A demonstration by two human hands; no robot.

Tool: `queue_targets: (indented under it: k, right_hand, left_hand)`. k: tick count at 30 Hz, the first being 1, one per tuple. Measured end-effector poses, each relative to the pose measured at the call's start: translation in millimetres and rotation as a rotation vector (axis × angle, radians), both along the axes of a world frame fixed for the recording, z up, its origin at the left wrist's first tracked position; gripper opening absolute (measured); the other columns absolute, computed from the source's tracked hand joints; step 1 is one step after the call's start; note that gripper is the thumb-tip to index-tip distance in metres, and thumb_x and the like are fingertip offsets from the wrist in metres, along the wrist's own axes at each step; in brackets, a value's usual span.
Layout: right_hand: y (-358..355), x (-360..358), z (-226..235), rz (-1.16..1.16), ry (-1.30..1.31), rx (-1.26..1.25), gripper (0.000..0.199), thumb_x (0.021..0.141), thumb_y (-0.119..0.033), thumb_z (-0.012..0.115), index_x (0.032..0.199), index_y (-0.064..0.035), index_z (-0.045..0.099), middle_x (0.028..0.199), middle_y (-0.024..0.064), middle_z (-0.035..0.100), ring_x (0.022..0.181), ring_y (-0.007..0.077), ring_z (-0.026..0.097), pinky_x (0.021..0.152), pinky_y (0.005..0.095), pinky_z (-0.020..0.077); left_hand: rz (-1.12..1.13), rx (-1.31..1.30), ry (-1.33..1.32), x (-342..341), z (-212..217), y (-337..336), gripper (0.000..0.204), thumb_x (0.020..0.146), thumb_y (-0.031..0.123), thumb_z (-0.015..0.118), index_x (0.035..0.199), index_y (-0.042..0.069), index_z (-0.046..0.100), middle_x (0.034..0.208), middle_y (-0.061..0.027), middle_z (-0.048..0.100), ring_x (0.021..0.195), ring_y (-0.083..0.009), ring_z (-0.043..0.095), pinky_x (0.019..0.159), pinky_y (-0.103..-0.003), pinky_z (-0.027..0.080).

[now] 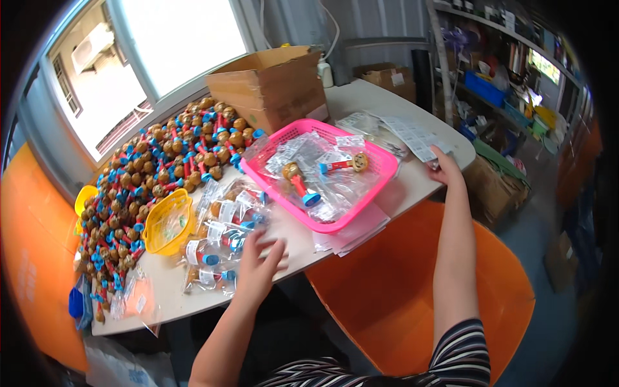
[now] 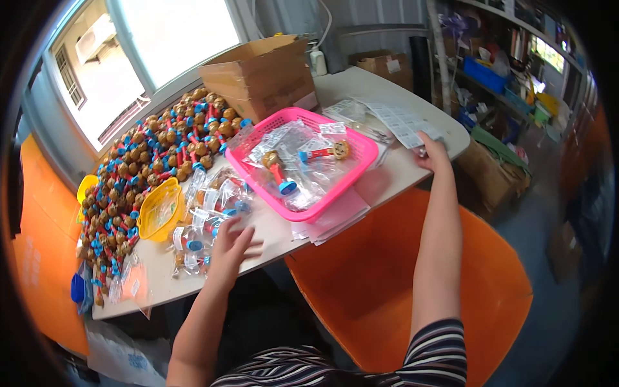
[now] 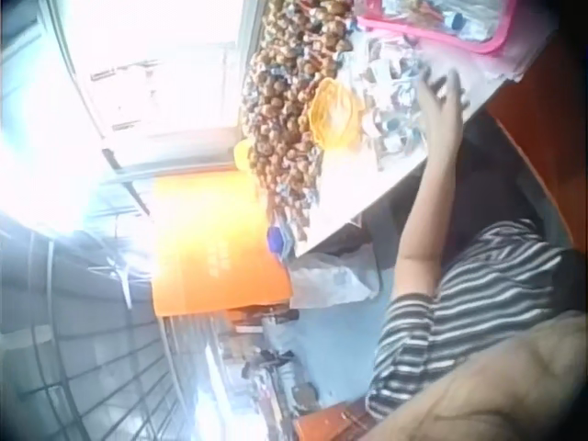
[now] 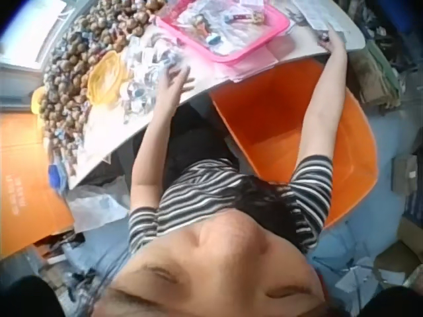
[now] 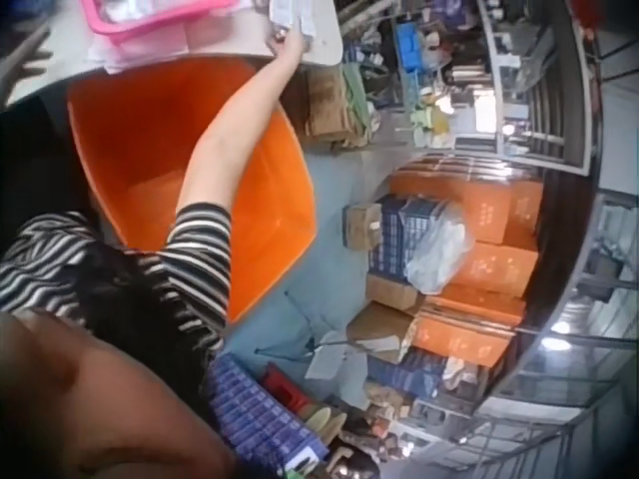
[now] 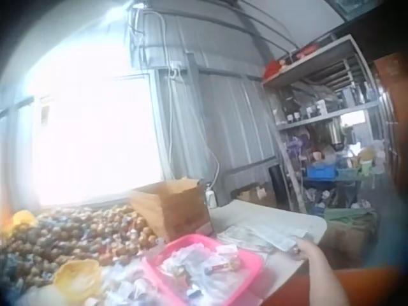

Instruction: Packaging toy microphones into plastic bags and placing them in a tray.

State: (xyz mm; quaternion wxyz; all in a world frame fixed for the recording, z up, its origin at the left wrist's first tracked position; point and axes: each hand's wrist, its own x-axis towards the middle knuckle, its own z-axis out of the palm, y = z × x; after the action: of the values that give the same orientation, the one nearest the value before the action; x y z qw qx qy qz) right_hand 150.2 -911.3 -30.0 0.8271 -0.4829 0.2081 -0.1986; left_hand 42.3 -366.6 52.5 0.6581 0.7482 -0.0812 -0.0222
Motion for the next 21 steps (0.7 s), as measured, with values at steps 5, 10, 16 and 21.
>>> queue_targets:
  k: [5,10,16,21]
  right_hand:
    - [138,-50,126,-0.343,0.739,-1.237,0.044,0.081,-0.035,0.073,0.1,0.004,0.066,0.086,0.017,0.068,0.066,0.0252,0.067,0.06,0.0367,0.0535]
    - [244,-30,143,0.052,-0.341,-1.375,0.043,0.075,-0.03,0.077,0.099,0.0045,0.067,0.084,0.0187,0.07,0.076,0.0224,0.068,0.069,0.0333,0.0528]
    - [183,27,147,0.682,0.394,-1.126,0.034,0.075,-0.026,0.068,0.088,0.0057,0.068,0.085,0.0235,0.068,0.08,0.0319,0.068,0.076,0.0397,0.0533]
    - [223,43,103,0.573,0.608,-1.833,0.048,0.08,-0.038,0.062,0.1,0.005,0.067,0.103,0.0242,0.066,0.097,0.0376,0.064,0.086,0.0414,0.0506]
  left_hand:
    - [0.141,0.502,-0.868,65,14,-25,0.047,0.082,0.019,0.069,0.122,0.004,0.05,0.107,-0.0148,0.061,0.103,-0.0292,0.06,0.082,-0.038,0.05]
    - [-0.214,0.659,-0.793,94,57,-28,0.034,0.076,0.01,0.066,0.108,0.003,0.06,0.104,-0.015,0.062,0.104,-0.0332,0.057,0.089,-0.04,0.047]
    - [-0.657,0.858,-0.636,117,61,-69,0.054,0.072,0.017,0.071,0.122,0.008,0.055,0.125,-0.0153,0.053,0.119,-0.0329,0.049,0.097,-0.042,0.044]
    - [-0.741,1.205,-0.295,120,43,-108,0.098,0.064,0.04,0.081,0.146,0.02,0.032,0.143,-0.014,0.039,0.133,-0.0375,0.036,0.106,-0.057,0.034]
